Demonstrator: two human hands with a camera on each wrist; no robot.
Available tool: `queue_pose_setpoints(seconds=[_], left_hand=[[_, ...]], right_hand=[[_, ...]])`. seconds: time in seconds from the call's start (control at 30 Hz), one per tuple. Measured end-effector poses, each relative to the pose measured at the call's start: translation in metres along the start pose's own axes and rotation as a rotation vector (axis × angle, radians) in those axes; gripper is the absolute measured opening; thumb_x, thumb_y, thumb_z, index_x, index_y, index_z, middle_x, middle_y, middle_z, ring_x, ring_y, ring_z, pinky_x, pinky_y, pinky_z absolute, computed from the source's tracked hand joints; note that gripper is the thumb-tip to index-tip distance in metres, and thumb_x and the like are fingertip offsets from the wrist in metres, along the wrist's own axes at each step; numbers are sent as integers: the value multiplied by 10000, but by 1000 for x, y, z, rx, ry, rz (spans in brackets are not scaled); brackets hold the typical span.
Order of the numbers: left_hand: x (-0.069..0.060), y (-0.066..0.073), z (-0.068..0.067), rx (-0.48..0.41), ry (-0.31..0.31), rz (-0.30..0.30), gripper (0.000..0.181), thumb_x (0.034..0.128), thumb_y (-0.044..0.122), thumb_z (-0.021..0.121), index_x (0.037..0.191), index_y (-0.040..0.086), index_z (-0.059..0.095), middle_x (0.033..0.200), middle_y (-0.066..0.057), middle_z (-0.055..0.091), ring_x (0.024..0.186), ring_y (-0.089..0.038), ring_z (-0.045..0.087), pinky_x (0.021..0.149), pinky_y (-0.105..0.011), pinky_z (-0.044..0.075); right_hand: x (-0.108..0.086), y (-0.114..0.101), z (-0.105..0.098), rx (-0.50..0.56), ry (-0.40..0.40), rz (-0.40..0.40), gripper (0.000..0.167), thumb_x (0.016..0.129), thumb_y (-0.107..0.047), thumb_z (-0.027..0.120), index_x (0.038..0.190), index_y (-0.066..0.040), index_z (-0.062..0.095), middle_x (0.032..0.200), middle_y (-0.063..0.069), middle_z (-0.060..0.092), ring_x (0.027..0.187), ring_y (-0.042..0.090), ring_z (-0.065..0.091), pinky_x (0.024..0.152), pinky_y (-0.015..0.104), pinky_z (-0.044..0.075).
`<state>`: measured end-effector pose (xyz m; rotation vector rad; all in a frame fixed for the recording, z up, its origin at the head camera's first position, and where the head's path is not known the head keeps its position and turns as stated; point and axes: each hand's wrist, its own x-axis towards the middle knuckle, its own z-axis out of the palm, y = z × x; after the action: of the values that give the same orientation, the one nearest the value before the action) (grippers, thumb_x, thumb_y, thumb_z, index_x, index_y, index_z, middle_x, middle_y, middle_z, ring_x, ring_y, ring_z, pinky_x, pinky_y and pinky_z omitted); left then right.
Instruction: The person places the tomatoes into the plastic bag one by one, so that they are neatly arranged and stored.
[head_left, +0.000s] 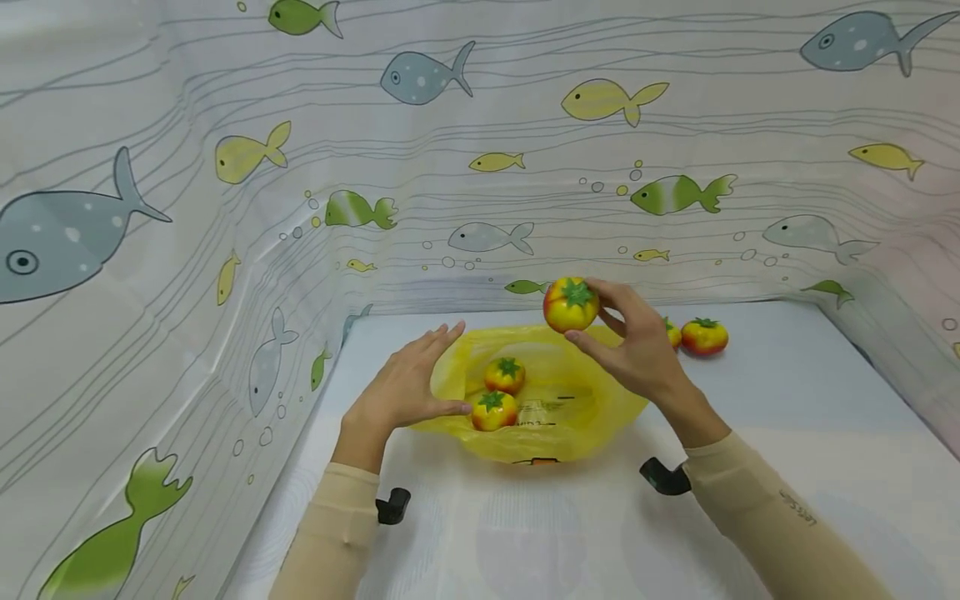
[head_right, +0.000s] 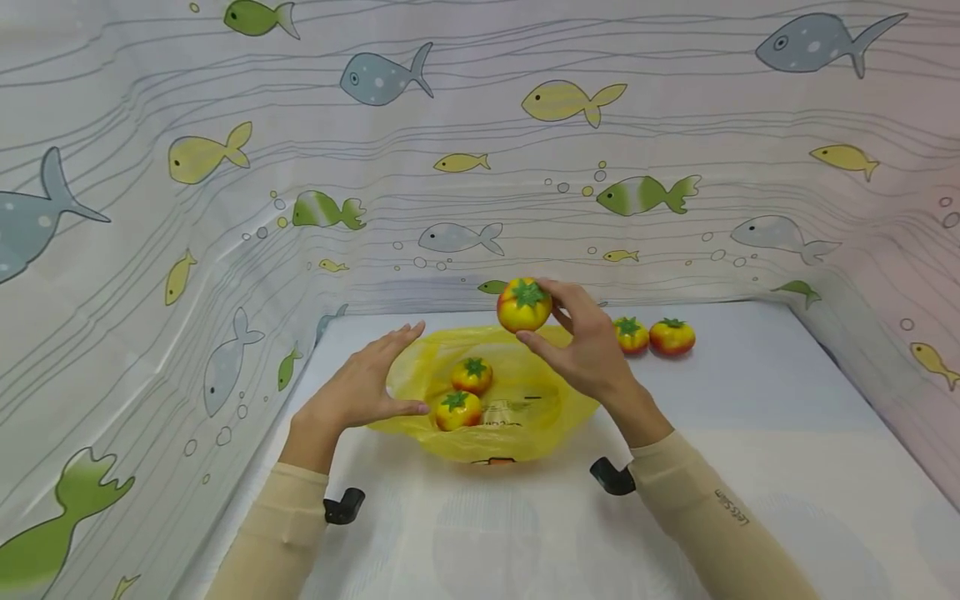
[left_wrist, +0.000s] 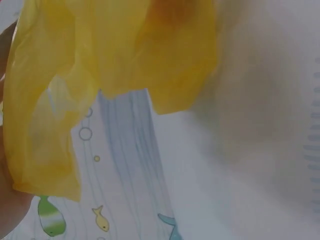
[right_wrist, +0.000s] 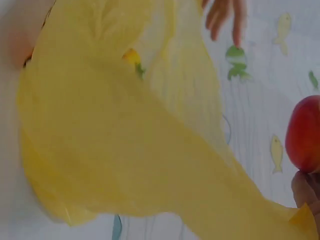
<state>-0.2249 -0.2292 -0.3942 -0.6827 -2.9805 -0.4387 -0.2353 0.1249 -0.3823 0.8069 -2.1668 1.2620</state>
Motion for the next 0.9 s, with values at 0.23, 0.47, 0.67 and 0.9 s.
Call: queue_pose_setpoints(seconds=[0.23, 0.47, 0.67, 0.9], left_hand=[[0, 0, 3, -7, -6, 1, 1193, 716, 646, 860, 1649, 399, 159, 1680, -82, 304, 1506, -387, 345, 1162, -668, 329], [5, 1, 2, 18, -5, 1, 1196, 720, 656, 850, 1652, 392, 150, 1679, -72, 304, 1492, -392, 367, 1152, -664, 347], [8, 4, 2, 24, -11, 13, 1199, 718, 654, 854, 1651, 398, 145, 1680, -70, 303, 1496, -386, 363, 1162, -656, 340], [6, 2, 4, 26, -19, -3, 1199, 711, 645, 863, 1652, 383, 168, 1678, -80, 309, 1497, -390, 360, 1171, -649, 332]], right_hand=[[-11, -12, 22, -86, -152, -77, 746, 844, -121, 859, 1489, -85, 488, 1451, 112, 537, 1296, 278, 582, 1015, 408, 539], [-23, -21, 39, -223, -334, -120, 713, 912, -241, 801, 1503, -49, 453, 1489, 141, 499, 1326, 316, 557, 1078, 479, 504], [-38, -6, 49, -219, -442, 17, 671, 936, -276, 774, 1489, -76, 451, 1428, 114, 539, 1277, 274, 570, 1083, 469, 504], [-57, 7, 67, -239, -569, 156, 636, 953, -289, 756, 1469, -73, 454, 1394, 102, 537, 1242, 256, 585, 1064, 449, 520]])
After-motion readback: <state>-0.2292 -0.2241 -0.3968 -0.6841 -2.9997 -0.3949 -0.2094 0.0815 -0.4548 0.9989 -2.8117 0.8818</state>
